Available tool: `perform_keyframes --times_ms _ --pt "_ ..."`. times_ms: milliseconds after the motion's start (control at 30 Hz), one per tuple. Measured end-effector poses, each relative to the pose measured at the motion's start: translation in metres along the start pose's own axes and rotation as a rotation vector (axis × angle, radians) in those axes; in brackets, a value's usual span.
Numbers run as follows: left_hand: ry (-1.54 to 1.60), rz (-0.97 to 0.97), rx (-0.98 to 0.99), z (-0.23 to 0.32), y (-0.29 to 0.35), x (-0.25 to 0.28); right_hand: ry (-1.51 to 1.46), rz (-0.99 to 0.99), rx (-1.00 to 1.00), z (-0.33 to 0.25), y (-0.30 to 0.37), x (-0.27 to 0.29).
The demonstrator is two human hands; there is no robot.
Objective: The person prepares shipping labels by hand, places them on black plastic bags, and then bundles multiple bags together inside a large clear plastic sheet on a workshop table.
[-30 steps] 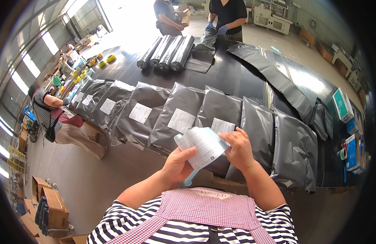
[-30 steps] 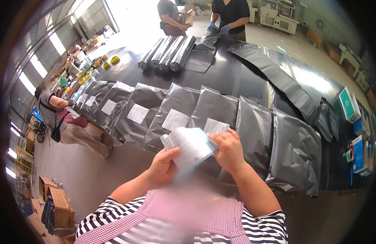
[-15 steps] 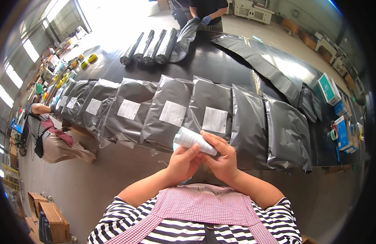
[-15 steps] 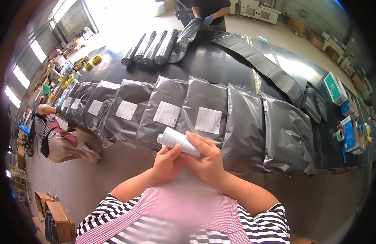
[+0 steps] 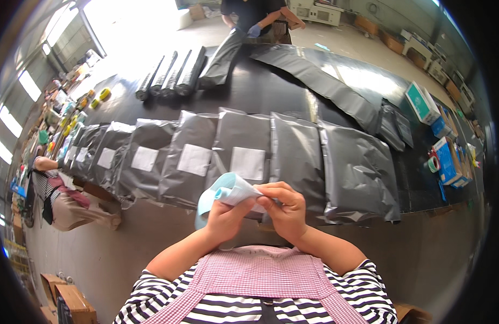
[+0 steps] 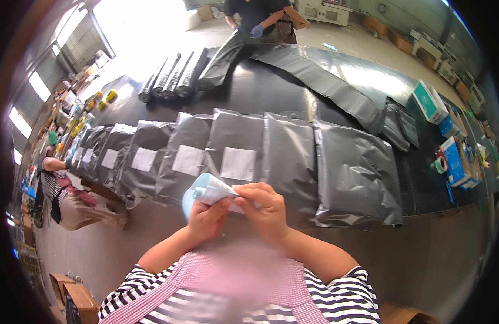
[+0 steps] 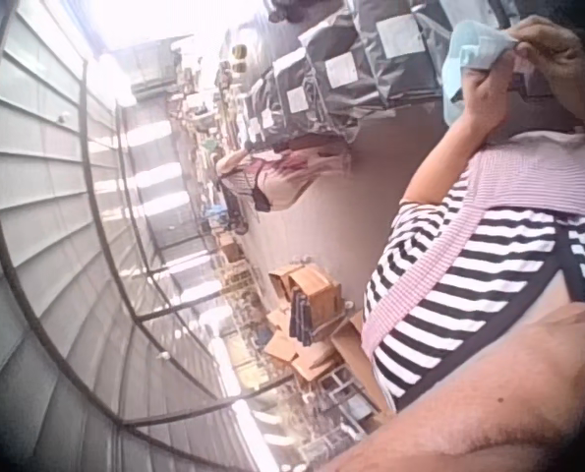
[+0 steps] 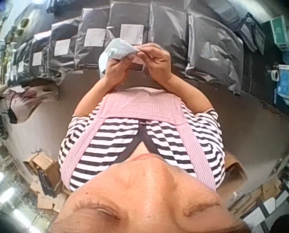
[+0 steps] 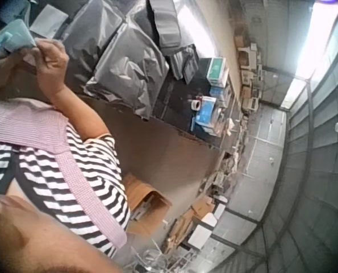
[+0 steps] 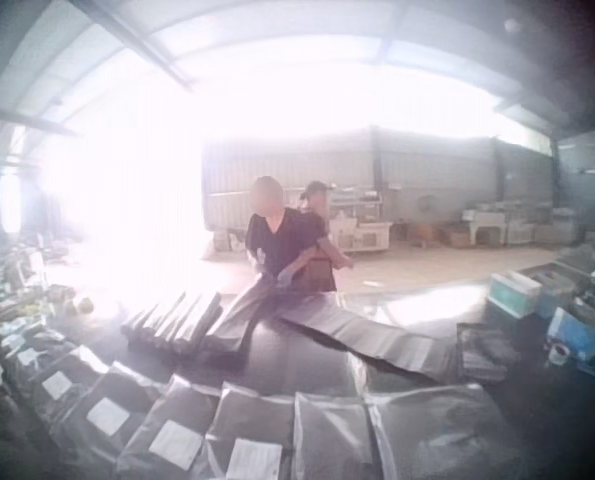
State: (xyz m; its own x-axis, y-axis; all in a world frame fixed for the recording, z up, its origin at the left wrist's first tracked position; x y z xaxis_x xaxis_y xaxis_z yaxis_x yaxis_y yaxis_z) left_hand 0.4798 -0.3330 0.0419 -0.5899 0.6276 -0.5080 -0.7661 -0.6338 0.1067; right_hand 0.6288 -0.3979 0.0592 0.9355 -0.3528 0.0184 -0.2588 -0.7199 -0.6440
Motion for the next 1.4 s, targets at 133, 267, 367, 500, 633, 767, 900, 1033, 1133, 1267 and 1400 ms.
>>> perform_keyframes --times_ms 133,267,367,500,633,767,900,1033,1133,1267,1400 --pt "-0.147 0.062 0.011 -0.014 -0.019 -0.031 -0.008 -0.038 -0.083 0.003 0.001 0.043" --pt "-0.215 0.166 0.081 -0.037 -0.038 -0.049 0.040 -0.064 -0.151 0.012 0.001 0.085" --pt "-0.263 0.275 0.113 -0.046 -0.047 -0.053 0.066 -0.120 -0.272 0.022 -0.008 0.110" --pt "-0.257 0.353 0.184 -0.059 -0.053 -0.039 -0.182 -0.158 -0.586 0.056 -0.022 0.142" --pt "-0.115 0.348 0.231 -0.062 -0.049 -0.032 -0.175 -0.295 -0.764 0.077 -0.043 0.177" --pt "-0.126 0.342 0.238 -0.053 -0.042 -0.035 -0.228 -0.257 -0.756 0.088 -0.048 0.193" --pt "-0.099 0.389 0.193 -0.036 -0.033 -0.034 -0.248 -0.072 -0.902 0.101 -0.049 0.201" --pt "0.009 0.423 0.091 -0.007 -0.023 -0.038 -0.495 0.131 -0.952 0.139 -0.050 0.223" --pt "0.306 0.565 0.002 -0.011 -0.031 0.004 -0.525 0.373 -0.919 0.156 -0.044 0.261" --pt "0.622 0.595 -0.051 -0.033 -0.051 0.006 -0.355 0.566 -0.615 0.130 -0.053 0.252" --pt "0.539 0.463 0.036 -0.074 -0.090 -0.031 0.205 0.381 -0.050 0.100 -0.044 0.191"
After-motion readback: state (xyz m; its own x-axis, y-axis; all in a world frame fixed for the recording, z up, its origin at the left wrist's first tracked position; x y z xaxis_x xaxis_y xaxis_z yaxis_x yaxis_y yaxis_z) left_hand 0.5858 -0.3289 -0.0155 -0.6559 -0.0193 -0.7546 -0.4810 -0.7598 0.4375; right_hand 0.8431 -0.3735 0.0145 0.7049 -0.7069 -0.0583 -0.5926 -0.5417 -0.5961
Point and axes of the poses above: each hand's wrist, its own y-axis away from the middle knuckle, its own x-axis out of the back of the hand, z = x × y, the point moved 4 cm from there along -y, towards the middle knuckle, and after that the axes turned 12 degrees about x, right-handed, at the moved point
